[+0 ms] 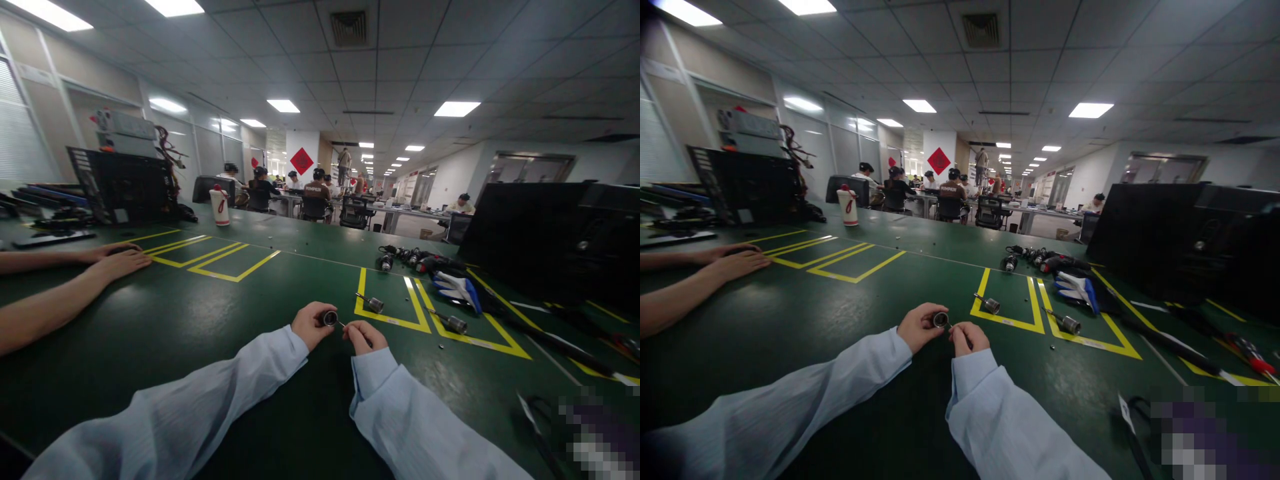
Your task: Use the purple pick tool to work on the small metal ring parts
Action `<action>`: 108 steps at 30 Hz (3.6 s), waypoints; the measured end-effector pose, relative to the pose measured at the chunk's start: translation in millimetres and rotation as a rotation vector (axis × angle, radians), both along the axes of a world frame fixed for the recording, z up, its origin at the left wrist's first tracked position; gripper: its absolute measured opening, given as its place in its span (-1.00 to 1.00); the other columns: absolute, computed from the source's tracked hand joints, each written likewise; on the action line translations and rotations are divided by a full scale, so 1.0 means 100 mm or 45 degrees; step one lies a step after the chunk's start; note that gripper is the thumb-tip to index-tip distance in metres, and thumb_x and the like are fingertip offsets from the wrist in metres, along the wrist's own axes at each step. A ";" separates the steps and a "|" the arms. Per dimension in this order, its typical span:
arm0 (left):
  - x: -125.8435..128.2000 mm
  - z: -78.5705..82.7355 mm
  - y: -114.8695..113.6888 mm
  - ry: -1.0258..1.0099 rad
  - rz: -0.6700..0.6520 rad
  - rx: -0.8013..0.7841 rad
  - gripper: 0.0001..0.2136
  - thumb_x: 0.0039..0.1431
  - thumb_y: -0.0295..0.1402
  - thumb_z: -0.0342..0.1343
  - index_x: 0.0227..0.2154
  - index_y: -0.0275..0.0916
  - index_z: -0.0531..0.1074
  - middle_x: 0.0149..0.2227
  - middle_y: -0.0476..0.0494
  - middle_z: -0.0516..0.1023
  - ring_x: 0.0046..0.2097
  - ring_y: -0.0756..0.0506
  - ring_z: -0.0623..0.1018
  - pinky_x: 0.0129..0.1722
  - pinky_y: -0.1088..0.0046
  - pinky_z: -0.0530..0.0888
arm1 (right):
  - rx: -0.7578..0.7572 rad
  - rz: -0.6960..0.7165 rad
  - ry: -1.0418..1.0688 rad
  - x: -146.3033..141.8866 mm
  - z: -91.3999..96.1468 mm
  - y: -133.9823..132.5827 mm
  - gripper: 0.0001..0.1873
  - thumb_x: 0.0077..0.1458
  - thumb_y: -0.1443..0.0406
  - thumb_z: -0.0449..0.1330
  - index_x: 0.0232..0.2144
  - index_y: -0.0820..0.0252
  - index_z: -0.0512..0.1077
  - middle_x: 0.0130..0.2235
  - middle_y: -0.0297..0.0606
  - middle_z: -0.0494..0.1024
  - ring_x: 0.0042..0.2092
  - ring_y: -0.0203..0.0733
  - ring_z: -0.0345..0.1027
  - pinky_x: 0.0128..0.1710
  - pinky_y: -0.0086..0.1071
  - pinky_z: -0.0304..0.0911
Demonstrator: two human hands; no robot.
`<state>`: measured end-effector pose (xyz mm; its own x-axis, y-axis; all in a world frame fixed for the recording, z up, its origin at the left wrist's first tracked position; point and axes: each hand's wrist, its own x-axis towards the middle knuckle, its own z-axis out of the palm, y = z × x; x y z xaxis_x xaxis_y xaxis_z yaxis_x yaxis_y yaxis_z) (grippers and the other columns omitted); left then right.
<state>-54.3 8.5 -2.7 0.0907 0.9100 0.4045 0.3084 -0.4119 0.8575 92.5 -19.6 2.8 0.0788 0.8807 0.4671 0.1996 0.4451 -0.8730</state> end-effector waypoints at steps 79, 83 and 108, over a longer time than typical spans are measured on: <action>0.01 0.04 -0.02 -0.166 -0.064 -0.143 -0.63 -0.37 -0.67 0.11 -0.36 -0.33 0.39 -0.40 -0.10 0.48 -0.27 -0.11 0.50 -0.26 0.35 0.43 | -0.383 0.293 0.464 0.08 -0.01 0.11 -0.90 -0.37 0.29 0.22 -0.71 0.25 0.47 -0.72 -0.32 0.46 -0.65 -0.34 0.21 -0.62 -0.48 0.12; 0.02 0.07 -0.03 -0.220 -0.099 -0.190 -0.63 -0.39 -0.67 0.11 -0.37 -0.34 0.38 -0.43 -0.08 0.48 -0.29 -0.10 0.50 -0.26 0.36 0.43 | -0.439 0.309 0.513 0.10 -0.01 0.11 -0.88 -0.34 0.28 0.20 -0.72 0.24 0.46 -0.72 -0.32 0.46 -0.66 -0.34 0.22 -0.64 -0.47 0.14; 0.02 0.13 -0.05 -0.319 -0.084 -0.258 -0.61 -0.41 -0.62 0.18 -0.36 -0.36 0.38 -0.46 -0.08 0.49 -0.35 -0.07 0.50 -0.28 0.39 0.42 | -0.568 0.420 0.766 0.11 -0.04 0.16 -0.89 -0.35 0.30 0.18 -0.70 0.26 0.45 -0.71 -0.29 0.48 -0.66 -0.33 0.28 -0.63 -0.45 0.23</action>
